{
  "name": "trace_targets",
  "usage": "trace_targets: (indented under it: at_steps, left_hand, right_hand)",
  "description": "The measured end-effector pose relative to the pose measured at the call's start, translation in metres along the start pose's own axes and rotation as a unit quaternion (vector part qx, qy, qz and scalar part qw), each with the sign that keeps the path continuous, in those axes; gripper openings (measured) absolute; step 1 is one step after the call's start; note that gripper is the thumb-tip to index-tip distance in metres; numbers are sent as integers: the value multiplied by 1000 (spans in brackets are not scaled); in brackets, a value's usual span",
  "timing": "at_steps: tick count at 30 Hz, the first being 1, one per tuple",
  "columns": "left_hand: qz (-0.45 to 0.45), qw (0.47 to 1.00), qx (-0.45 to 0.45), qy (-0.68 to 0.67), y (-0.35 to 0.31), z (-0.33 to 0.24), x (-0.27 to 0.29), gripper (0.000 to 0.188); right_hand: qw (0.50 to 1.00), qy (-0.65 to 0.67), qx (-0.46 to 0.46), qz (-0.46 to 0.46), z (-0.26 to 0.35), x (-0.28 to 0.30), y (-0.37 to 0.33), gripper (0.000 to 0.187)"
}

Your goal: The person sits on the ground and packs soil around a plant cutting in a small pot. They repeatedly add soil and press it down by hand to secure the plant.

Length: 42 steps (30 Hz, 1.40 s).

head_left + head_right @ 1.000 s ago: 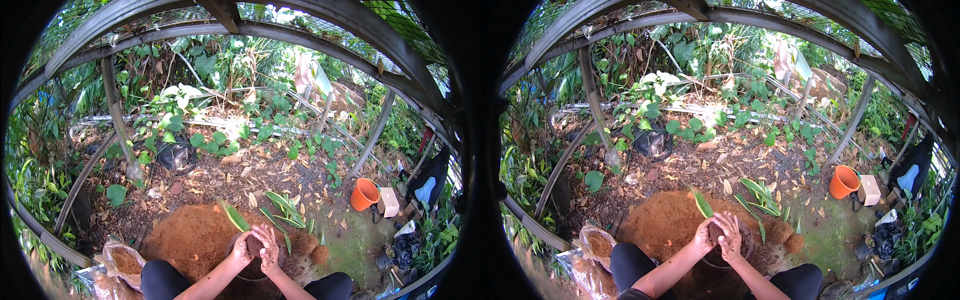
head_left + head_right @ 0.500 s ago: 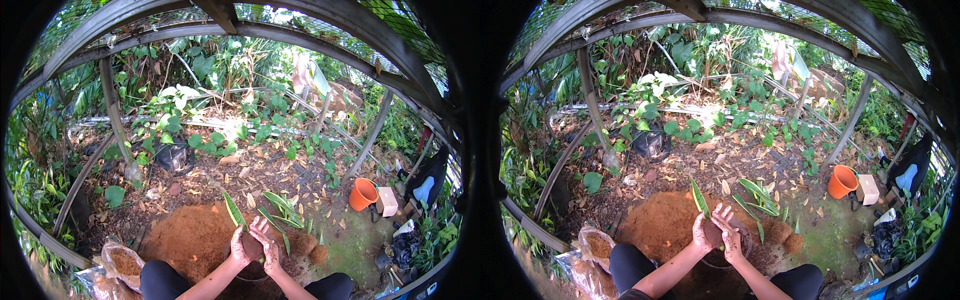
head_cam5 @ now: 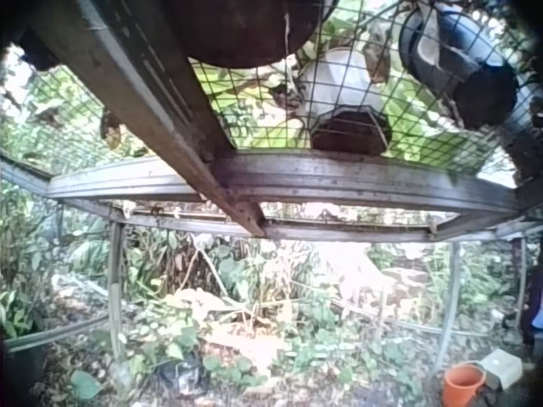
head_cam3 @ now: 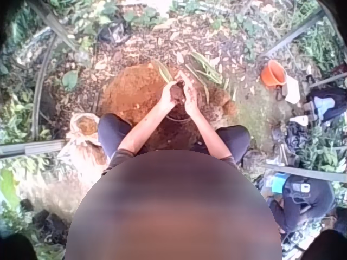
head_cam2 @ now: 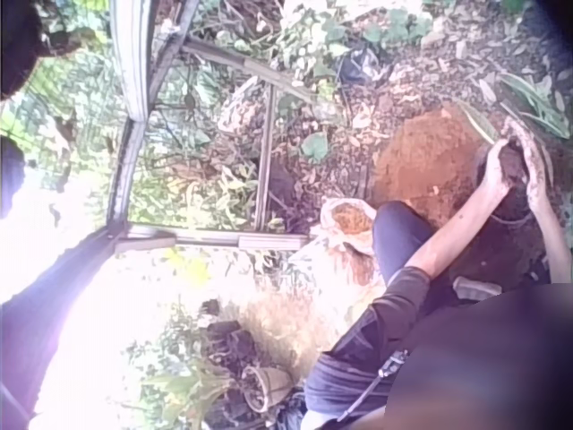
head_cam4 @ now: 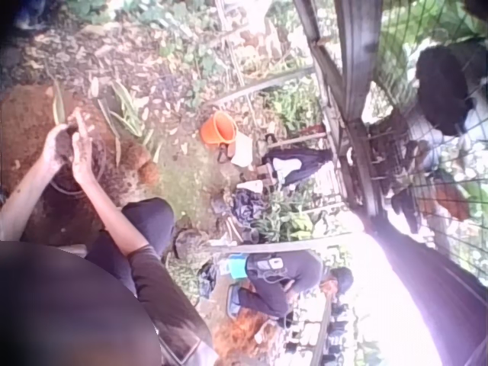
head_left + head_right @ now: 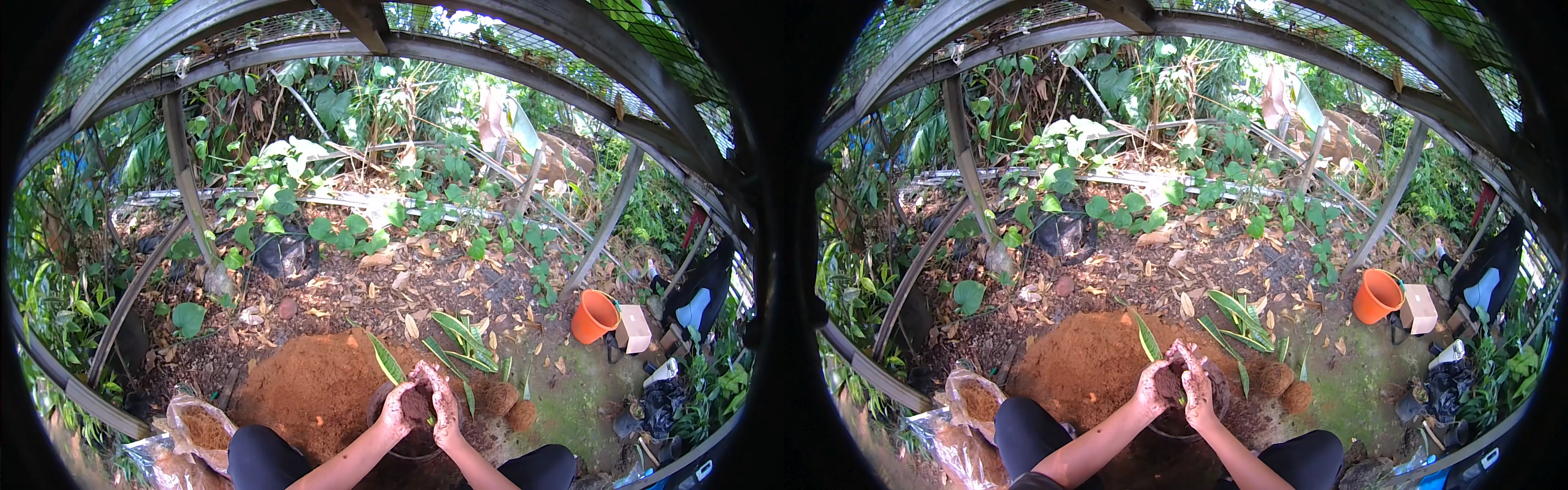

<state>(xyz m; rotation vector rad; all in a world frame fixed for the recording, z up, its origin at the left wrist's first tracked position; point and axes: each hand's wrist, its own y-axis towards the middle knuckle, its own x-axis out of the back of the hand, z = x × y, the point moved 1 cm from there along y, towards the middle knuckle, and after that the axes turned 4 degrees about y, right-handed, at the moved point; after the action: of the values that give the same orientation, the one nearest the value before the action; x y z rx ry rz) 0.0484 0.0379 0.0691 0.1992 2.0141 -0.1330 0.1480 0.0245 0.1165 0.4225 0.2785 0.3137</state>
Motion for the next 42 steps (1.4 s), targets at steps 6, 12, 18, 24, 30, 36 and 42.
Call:
trace_targets:
  at_steps: [6,12,18,24,30,36,42]
  left_hand:
    - [-17,995,-11,-97,5,-9,12,37]
    - [-59,990,-34,-127,12,-24,21,31]
    - [-33,990,-46,-130,9,-32,16,33]
    - [-43,995,-83,-25,5,-37,8,50]
    - [-51,989,-87,109,2,-40,-1,59]
    - [-47,981,-94,162,2,-36,-3,55]
    - [-27,979,-103,173,2,-37,-3,56]
  right_hand:
    - [881,-425,204,30,20,8,2,22]
    - [877,-433,207,20,14,-4,-6,15]
    - [899,-393,187,-43,0,-9,-17,13]
    - [909,-368,189,-39,-13,-5,-23,12]
    - [988,17,-92,-123,-32,9,-13,32]
    - [981,25,-171,-90,-38,7,-12,36]
    - [930,147,-309,-136,-22,12,-6,41]
